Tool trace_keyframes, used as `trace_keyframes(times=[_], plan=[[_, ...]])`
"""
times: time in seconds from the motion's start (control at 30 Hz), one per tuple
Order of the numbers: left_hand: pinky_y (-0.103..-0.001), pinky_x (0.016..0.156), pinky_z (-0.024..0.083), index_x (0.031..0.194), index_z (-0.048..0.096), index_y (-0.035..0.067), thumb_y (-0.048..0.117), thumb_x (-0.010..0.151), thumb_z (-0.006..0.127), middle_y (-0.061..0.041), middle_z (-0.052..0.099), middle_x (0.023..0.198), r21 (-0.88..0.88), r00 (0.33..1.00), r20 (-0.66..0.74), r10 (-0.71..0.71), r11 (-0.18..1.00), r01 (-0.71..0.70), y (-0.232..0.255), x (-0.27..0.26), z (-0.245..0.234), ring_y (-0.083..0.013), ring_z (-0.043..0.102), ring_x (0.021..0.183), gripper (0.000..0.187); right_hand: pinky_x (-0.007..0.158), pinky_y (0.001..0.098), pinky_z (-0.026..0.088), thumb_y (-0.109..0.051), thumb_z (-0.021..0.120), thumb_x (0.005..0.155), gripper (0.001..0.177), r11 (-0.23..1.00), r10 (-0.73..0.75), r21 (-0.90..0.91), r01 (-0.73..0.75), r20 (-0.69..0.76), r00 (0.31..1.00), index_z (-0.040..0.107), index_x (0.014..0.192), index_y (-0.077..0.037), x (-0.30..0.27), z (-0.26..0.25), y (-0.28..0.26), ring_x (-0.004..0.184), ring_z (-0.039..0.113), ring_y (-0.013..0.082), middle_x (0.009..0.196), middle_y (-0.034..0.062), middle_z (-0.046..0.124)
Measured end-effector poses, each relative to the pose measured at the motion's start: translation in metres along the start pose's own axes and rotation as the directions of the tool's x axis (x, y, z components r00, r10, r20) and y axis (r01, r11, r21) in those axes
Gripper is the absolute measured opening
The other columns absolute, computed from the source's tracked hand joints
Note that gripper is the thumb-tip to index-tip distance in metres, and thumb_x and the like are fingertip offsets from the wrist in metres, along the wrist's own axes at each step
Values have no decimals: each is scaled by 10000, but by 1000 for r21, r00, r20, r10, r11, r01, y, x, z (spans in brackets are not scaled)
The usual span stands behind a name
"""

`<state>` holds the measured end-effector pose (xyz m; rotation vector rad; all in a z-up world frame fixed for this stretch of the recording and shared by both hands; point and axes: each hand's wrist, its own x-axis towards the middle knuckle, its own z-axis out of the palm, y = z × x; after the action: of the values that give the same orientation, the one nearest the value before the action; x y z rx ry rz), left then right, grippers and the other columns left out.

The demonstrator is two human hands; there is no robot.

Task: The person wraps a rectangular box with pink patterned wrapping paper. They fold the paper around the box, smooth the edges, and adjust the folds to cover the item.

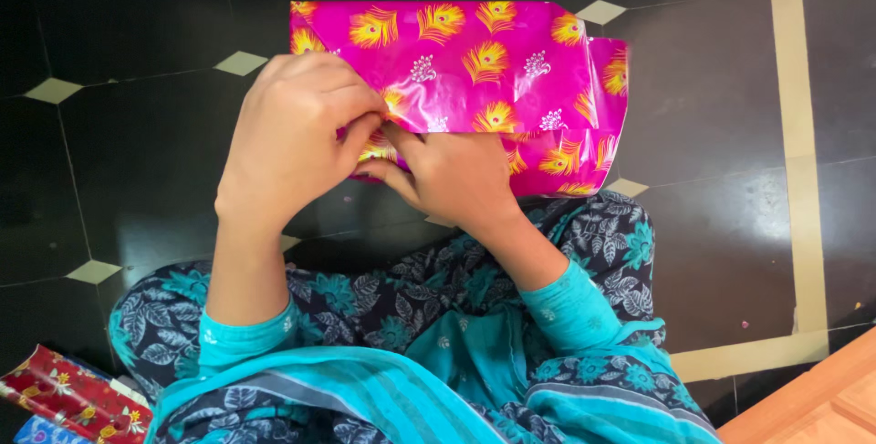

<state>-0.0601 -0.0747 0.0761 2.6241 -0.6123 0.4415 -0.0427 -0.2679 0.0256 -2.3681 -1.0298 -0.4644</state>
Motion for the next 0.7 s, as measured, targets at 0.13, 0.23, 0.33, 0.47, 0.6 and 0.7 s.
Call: trace_keyframes(times=[0.13, 0.23, 0.33, 0.47, 0.6, 0.7], plan=[[-423, 901, 528, 923, 745, 35, 124, 859, 790, -92, 720, 957, -107, 998, 67, 10, 994, -3, -2, 4, -2, -285, 683, 963, 118, 749, 364, 564, -331, 796, 977, 297, 975, -174, 100, 199, -211, 962, 751, 1057, -49, -9, -3, 8, 883, 724, 244, 1026, 75, 746], [-430, 865, 523, 897, 762, 42, 126, 828, 784, -87, 726, 913, -93, 992, 127, 4, 996, 8, 1, 6, -4, -292, 683, 931, 111, 763, 367, 567, -268, 834, 973, 261, 918, -336, 82, 387, -358, 872, 733, 991, -27, -12, -8, 13, 927, 731, 262, 1006, 86, 716], [-448, 852, 517, 867, 770, 44, 118, 791, 777, -99, 719, 879, -53, 990, 142, 10, 999, -2, 9, 7, -7, -307, 681, 907, 106, 842, 421, 541, -241, 821, 963, 232, 938, -301, 44, 343, -383, 873, 714, 1021, -43, -15, -14, 7, 1004, 696, 300, 1063, 95, 700], [-461, 871, 520, 850, 778, 45, 93, 753, 759, -117, 720, 898, -65, 980, 196, -45, 996, 59, 15, 0, -12, -326, 679, 901, 110, 1146, 559, 393, -330, 737, 988, 490, 1000, 4, 14, -2, -130, 991, 603, 1345, -22, -17, -13, -8, 1356, 550, 389, 1396, 150, 608], [-432, 980, 532, 1010, 745, 2, 20, 824, 683, -139, 731, 1082, -209, 977, 209, -52, 973, 97, -3, -4, -19, -343, 685, 1073, 197, 1225, 577, 262, -527, 671, 977, 758, 983, 175, -80, -166, 126, 976, 467, 1521, -41, -7, -2, -5, 1488, 382, 404, 1579, 166, 454], [-466, 1146, 459, 1189, 692, -3, 28, 968, 688, -166, 656, 1285, -64, 991, -44, -126, 990, 123, -17, -8, -18, -382, 562, 1319, 223, 1224, 573, 285, -555, 660, 956, 798, 984, 164, -92, -152, 141, 976, 472, 1533, -37, -10, 0, -3, 1492, 378, 399, 1585, 160, 451]])
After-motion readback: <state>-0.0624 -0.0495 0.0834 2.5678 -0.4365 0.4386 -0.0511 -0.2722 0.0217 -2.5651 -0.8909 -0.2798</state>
